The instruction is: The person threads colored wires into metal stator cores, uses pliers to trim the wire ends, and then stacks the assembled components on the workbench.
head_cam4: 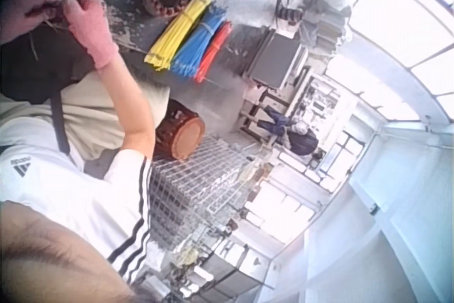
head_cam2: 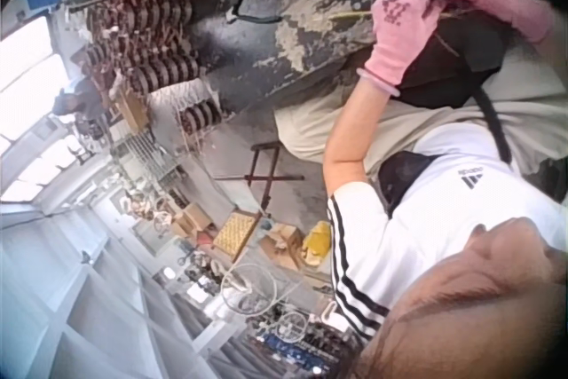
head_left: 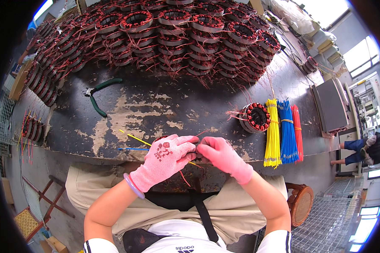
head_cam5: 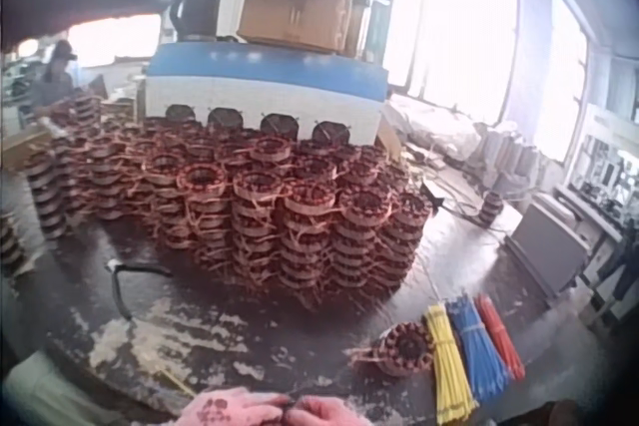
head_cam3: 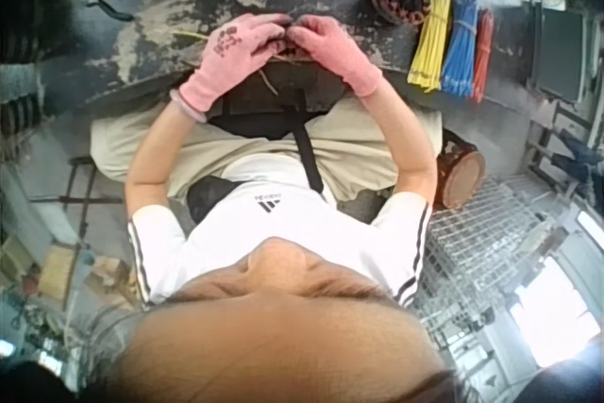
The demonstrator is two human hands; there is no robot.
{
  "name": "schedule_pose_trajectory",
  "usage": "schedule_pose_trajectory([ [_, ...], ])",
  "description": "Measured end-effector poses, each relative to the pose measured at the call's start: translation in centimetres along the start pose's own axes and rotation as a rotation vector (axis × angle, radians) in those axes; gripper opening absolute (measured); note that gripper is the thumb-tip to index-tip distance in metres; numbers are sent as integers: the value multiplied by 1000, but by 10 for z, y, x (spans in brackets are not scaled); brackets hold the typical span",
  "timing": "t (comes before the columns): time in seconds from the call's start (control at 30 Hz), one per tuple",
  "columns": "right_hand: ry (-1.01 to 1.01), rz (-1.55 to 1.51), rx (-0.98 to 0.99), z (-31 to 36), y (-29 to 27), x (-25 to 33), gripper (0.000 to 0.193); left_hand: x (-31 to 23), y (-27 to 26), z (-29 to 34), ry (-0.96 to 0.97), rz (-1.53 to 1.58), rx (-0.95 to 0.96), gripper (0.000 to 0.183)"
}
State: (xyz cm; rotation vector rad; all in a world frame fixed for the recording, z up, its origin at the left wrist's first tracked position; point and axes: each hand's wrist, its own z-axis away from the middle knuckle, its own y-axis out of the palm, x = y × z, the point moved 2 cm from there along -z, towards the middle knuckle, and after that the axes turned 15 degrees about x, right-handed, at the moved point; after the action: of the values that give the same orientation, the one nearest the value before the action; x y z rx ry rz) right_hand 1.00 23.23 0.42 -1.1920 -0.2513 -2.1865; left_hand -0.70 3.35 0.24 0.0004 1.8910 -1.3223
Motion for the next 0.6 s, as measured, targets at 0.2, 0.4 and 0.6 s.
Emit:
schedule_pose_trajectory([
  [0.2,-463,713,-522,23,15,13,20,0,0,2,-16,44,-21,19],
  [0.4,-81,200,-94,20,14,4,18,-2,0,1,-12,16,-24,18],
  [0.6,-207,315,-105,24,9,8,18,0,2,2,12,27,-37,18],
])
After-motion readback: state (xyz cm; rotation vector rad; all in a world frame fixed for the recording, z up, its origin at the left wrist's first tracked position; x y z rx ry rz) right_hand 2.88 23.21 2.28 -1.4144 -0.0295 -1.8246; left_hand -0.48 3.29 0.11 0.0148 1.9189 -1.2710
